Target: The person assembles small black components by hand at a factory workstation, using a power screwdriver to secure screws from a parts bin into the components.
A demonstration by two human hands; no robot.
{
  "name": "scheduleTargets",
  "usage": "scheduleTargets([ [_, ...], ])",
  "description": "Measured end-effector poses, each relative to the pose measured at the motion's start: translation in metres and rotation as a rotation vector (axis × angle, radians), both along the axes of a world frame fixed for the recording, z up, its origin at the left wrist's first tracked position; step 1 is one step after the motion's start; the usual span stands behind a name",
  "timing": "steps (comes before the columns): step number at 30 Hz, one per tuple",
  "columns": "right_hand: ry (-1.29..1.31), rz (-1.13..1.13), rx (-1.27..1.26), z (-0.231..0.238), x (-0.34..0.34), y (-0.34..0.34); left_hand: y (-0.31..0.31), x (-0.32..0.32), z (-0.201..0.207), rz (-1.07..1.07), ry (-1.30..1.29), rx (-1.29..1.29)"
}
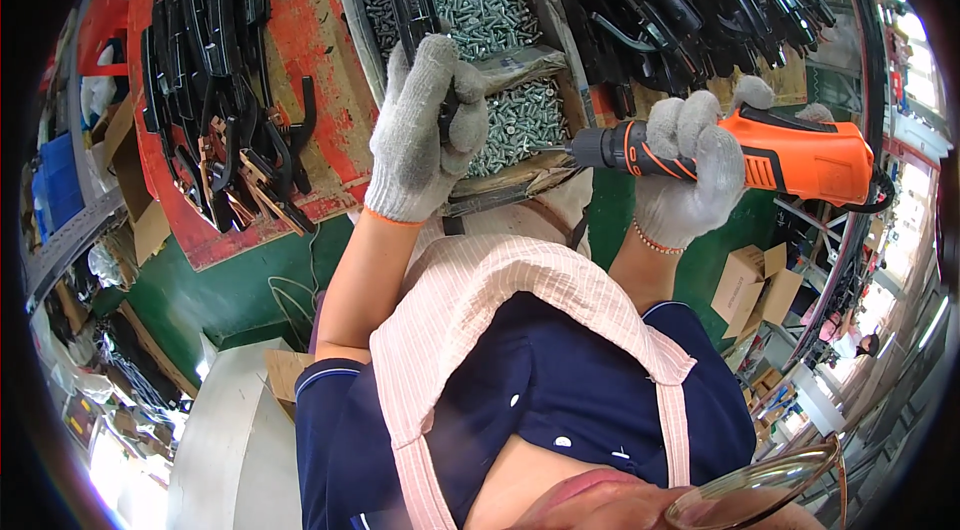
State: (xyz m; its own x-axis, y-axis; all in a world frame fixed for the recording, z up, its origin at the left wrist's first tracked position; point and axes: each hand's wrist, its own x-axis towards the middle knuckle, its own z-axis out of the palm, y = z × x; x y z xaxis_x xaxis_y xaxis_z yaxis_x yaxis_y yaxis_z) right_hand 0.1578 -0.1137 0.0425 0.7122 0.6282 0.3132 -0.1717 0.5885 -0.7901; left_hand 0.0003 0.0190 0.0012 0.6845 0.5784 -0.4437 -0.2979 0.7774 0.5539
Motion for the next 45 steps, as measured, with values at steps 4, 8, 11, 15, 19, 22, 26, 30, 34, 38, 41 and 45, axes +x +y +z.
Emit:
scheduleTargets([
  [4, -0.034, -0.128, 0.063, 0.016, 0.0, 0.003, -0.001, 0.002, 0.002, 0.03, 0.014, -0.057],
  [8, 0.144, -0.139, 0.163, 0.019, 0.015, -0.001, -0.008, 0.012, -0.001, 0.098, 0.186, -0.052],
  [11, 0.371, -0.115, 0.197, 0.02, 0.023, -0.003, -0.006, 0.008, -0.002, 0.025, 0.139, -0.062],
  [15, 0.268, -0.229, 0.024, 0.008, 0.017, 0.003, -0.002, 0.002, -0.003, -0.027, 0.087, -0.022],
  [19, 0.282, -0.176, 0.096, 0.007, 0.024, -0.001, -0.003, 0.003, -0.005, -0.005, 0.075, -0.039],
  [22, 0.367, -0.144, 0.153, 0.013, 0.024, 0.003, -0.003, 0.004, -0.005, 0.002, 0.066, -0.048],
  [26, 0.339, -0.185, 0.119, 0.01, 0.029, 0.003, -0.002, -0.002, -0.014, -0.06, -0.009, -0.084],
  [30, 0.605, -0.107, 0.248, 0.016, 0.033, 0.009, -0.004, 0.003, 0.002, 0.05, 0.045, -0.06],
  [34, 0.767, -0.116, 0.245, 0.018, 0.031, 0.024, -0.001, 0.002, -0.003, 0.027, 0.002, -0.043],
  [38, 0.746, -0.109, 0.215, 0.021, 0.021, 0.04, -0.003, 0.008, 0.01, 0.131, 0.018, -0.115],
  [41, 0.617, -0.142, 0.166, 0.02, 0.011, 0.053, 0.003, -0.006, -0.011, -0.112, -0.153, -0.063],
  [45, 0.544, -0.105, 0.169, 0.016, 0.005, 0.057, -0.002, 0.0, -0.003, 0.031, -0.036, -0.126],
])
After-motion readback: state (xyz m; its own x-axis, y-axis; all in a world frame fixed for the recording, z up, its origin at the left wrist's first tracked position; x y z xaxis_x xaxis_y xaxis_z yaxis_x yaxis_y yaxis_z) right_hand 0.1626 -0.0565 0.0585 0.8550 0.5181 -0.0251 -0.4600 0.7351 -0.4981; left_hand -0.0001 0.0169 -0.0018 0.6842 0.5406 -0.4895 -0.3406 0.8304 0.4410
